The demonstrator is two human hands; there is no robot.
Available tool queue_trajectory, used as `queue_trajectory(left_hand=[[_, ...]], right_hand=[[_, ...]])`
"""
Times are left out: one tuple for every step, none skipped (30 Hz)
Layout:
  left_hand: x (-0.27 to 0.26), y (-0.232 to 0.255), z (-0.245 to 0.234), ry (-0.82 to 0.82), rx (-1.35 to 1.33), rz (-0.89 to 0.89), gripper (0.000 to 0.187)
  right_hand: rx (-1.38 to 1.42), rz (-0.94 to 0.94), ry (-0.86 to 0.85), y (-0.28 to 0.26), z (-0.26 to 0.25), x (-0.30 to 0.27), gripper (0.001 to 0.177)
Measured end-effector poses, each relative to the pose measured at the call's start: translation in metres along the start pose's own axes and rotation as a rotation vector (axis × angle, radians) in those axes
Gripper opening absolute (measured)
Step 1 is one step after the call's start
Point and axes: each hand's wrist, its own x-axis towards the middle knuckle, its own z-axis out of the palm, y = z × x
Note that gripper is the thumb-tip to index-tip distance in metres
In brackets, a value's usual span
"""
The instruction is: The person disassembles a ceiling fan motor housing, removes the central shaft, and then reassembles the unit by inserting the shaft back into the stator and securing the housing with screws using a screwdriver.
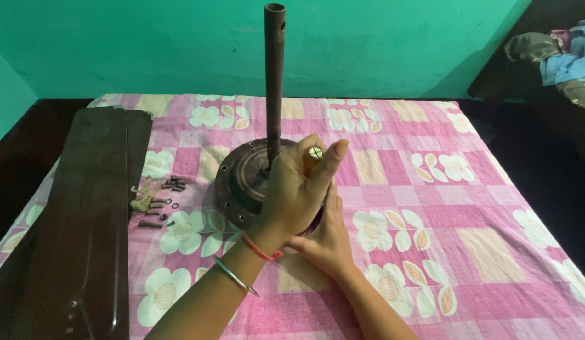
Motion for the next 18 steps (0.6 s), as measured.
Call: queue_trajectory(left_hand=[[0.001,0.002,-0.001,0.024,0.025,0.015,0.049],[0.001,0.004,-0.001,0.047,0.049,0.031,0.048],[0.0,0.005,-0.001,0.071,0.071,0.044,0.048],[-0.001,0.006,-0.004,0.08,0.099,0.045,0.048],[-0.001,0.007,-0.01,0.084,0.127,0.048,0.047],[-0.002,0.008,-0.015,0.089,0.154,0.051,0.047],[-0.003,0.009,-0.019,0.09,0.093,0.037,0.046],[-0.005,0.009,-0.022,0.09,0.032,0.022,0.046],[-0.007,0.009,-0.025,0.091,-0.029,0.008,0.045],[-0.007,0.009,-0.028,0.078,-0.052,0.006,0.044],[-0.007,0.009,-0.029,0.067,-0.08,0.004,0.043],[-0.007,0.009,-0.031,0.055,-0.107,0.003,0.042],[-0.007,0.01,-0.036,0.098,-0.1,-0.017,0.041],[-0.008,0.011,-0.042,0.141,-0.093,-0.037,0.04],[-0.009,0.013,-0.047,0.179,-0.083,-0.058,0.039],[-0.01,0.015,-0.049,0.183,-0.099,-0.035,0.04],[-0.013,0.016,-0.052,0.188,-0.112,-0.013,0.041],[-0.015,0.018,-0.055,0.192,-0.125,0.009,0.042]], right_hand=[[-0.001,0.025,-0.009,-0.004,-0.001,0.002,0.141],[-0.002,0.05,-0.019,-0.008,-0.002,0.004,0.143],[-0.006,0.077,-0.03,-0.011,-0.004,0.004,0.145],[-0.015,0.119,-0.045,-0.014,-0.005,0.005,0.148],[-0.024,0.161,-0.055,-0.017,-0.005,0.006,0.151],[-0.032,0.203,-0.065,-0.019,-0.006,0.006,0.155],[-0.032,0.193,-0.055,-0.02,-0.006,0.006,0.155],[-0.032,0.184,-0.045,-0.021,-0.006,0.006,0.155],[-0.03,0.174,-0.035,-0.022,-0.006,0.005,0.156],[-0.044,0.167,-0.038,-0.022,-0.005,0.005,0.156],[-0.06,0.159,-0.042,-0.021,-0.005,0.005,0.157],[-0.077,0.151,-0.046,-0.02,-0.004,0.004,0.158],[-0.069,0.15,-0.042,-0.019,-0.005,0.004,0.158],[-0.06,0.15,-0.037,-0.018,-0.005,0.004,0.157],[-0.048,0.152,-0.03,-0.018,-0.004,0.003,0.157],[-0.045,0.159,-0.033,-0.017,-0.004,0.004,0.157],[-0.04,0.166,-0.037,-0.016,-0.004,0.004,0.157],[-0.035,0.172,-0.042,-0.016,-0.004,0.005,0.157]])
